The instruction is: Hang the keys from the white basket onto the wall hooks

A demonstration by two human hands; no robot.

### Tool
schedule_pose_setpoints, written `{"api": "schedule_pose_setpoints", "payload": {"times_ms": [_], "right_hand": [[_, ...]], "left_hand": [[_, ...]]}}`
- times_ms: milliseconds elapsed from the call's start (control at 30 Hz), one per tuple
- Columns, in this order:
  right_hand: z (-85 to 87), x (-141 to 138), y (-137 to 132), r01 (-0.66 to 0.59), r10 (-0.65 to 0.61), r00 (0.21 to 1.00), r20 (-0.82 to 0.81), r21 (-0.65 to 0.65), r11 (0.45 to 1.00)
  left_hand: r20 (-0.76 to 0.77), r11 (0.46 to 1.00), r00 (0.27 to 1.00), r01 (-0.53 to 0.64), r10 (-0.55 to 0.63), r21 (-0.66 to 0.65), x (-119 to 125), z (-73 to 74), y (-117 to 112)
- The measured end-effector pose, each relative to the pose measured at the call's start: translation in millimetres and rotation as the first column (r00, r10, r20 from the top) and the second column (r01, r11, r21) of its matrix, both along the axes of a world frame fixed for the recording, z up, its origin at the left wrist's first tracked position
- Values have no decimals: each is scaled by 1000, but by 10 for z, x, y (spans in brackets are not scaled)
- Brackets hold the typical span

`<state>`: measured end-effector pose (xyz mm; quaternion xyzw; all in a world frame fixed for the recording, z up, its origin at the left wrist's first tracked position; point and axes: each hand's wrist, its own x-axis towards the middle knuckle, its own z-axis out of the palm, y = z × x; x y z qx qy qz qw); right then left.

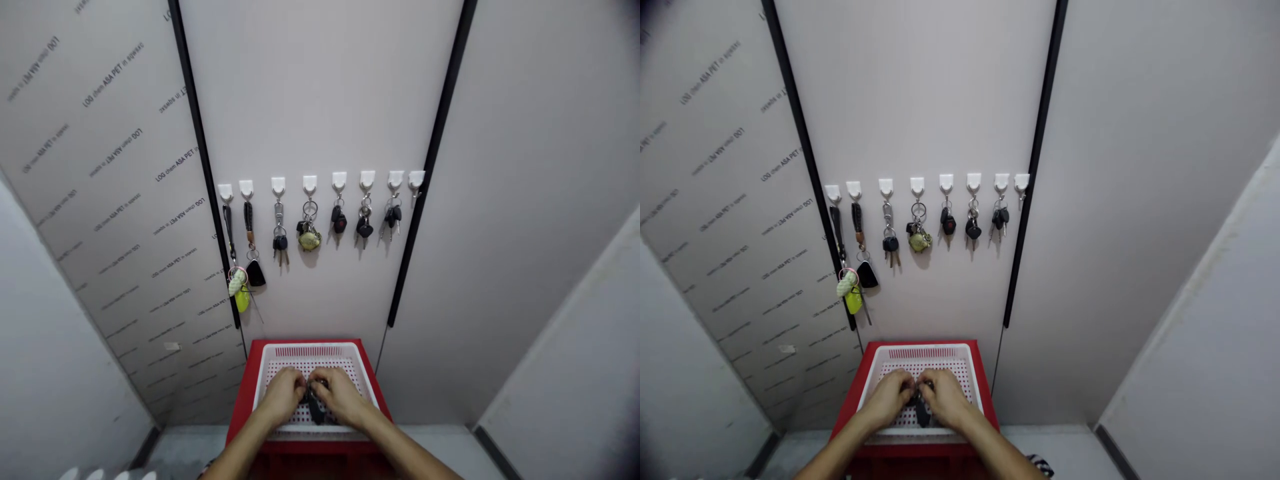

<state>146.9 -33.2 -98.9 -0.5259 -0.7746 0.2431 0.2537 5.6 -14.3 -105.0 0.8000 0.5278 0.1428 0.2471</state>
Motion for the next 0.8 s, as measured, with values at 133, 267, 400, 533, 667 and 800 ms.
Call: {"api": "schedule_pose_setpoints", "payload": {"times_ms": [133, 267, 400, 533, 667, 800], "right_hand": [[5, -4, -6, 14, -14, 998, -59, 9, 1000], [30, -18, -10, 11, -11, 997, -72, 9, 1000], [-5, -17, -9, 17, -16, 997, -82, 12, 1000], [-83, -6, 2, -41, 40, 999, -31, -39, 998], [-124, 9, -2, -103, 107, 992, 72, -58, 993], [-109, 10, -25, -64, 72, 990, 120, -69, 996]], "left_hand": [[64, 999, 998, 1, 1, -34, 13, 15, -1], [62, 999, 998, 13, -10, -44, 13, 21, -9], [49, 999, 999, 19, -18, -28, 10, 29, -31], [-10, 997, 997, 71, -71, -13, 5, 39, -61], [-63, 996, 995, 80, -82, -38, 4, 5, -66], [-37, 995, 998, 46, -49, -83, 3, -30, -62]]}}
